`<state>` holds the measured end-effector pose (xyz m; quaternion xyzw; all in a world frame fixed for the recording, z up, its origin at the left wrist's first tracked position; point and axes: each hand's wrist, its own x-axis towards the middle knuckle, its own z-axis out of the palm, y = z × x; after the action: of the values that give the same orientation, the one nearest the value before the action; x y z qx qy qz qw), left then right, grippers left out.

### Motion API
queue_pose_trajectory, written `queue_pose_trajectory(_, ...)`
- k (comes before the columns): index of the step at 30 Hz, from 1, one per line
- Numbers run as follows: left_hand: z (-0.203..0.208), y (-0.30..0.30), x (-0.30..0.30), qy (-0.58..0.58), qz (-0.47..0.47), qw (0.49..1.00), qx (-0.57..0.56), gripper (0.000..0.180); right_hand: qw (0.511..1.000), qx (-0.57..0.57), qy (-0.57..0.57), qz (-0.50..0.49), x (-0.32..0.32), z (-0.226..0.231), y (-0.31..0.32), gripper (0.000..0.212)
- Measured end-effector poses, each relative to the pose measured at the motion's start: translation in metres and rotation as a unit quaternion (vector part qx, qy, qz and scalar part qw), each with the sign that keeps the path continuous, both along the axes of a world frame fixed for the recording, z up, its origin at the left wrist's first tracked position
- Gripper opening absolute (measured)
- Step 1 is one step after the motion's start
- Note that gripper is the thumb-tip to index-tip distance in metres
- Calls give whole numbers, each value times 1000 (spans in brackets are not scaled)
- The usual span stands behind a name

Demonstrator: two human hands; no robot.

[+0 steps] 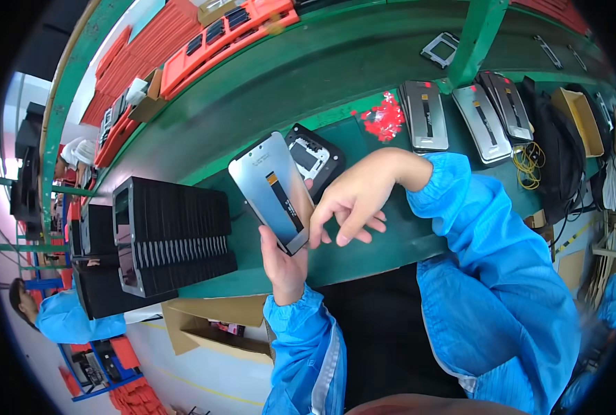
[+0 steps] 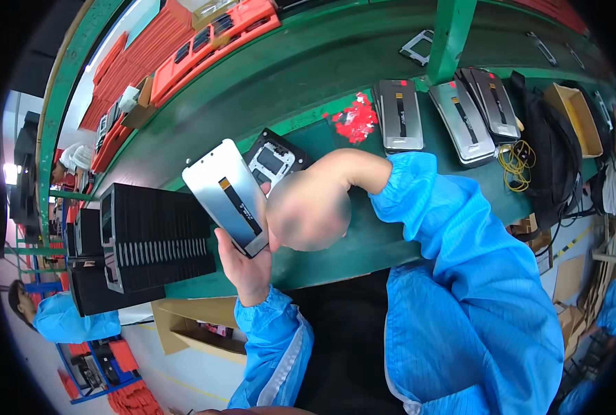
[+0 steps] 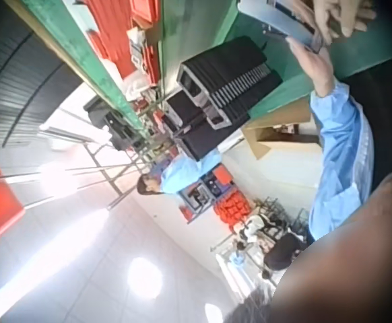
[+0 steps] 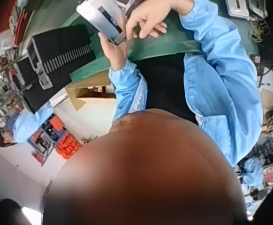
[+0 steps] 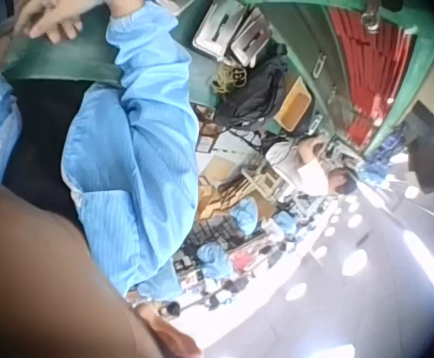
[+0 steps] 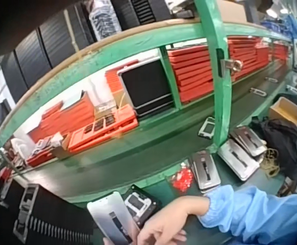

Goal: Assembling smartphone components and placing them into racks on a factory production line.

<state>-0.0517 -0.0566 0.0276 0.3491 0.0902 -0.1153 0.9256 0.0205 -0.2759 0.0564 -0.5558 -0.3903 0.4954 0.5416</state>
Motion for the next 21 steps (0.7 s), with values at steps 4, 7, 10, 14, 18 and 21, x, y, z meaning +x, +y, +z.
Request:
queue_pose_trajectory(4,-3,17,2,-180,-142,964,134,77,990,75,-34,-113,0,6,-7,52)
queue_pose_trajectory(7,6,13,3,-211,-189,957,55,78,955,142,-43,-256,-2,12,-9,46)
queue_pose_trajectory(10,14,3,-3,-164,-83,970,157,73,998,-4,-66,-12,-3,-5,0,37)
queue_pose_trajectory(14,0,31,14,-286,-72,905,308,64,985,48,-52,-159,9,-11,-17,30)
queue_pose_trajectory(18,3,47,32,-330,24,789,518,57,889,99,-44,-444,48,-53,-27,31)
queue_pose_trajectory(21,-1,45,43,-337,13,736,587,60,829,100,-36,-549,51,-70,-18,35)
